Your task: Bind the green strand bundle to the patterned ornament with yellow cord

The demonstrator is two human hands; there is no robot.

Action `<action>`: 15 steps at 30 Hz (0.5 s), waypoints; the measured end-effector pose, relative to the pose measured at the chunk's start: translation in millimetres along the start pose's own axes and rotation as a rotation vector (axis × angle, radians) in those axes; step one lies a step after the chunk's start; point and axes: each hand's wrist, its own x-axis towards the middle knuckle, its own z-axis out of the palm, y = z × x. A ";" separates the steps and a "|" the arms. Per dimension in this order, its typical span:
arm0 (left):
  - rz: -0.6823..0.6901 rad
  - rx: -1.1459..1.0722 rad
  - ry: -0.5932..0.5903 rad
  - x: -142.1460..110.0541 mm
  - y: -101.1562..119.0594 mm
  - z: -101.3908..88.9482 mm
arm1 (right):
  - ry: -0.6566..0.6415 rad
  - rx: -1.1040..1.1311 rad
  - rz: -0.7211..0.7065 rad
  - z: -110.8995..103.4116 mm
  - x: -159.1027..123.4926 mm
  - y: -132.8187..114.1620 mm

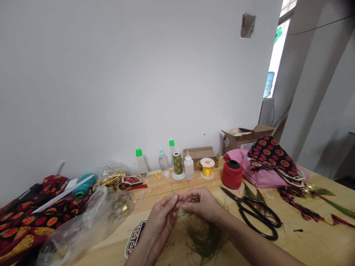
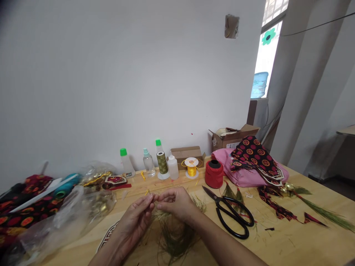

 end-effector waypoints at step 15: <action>0.118 0.230 0.078 -8.7 1.1 13.1 | -0.054 0.038 0.004 4.4 -5.2 -5.5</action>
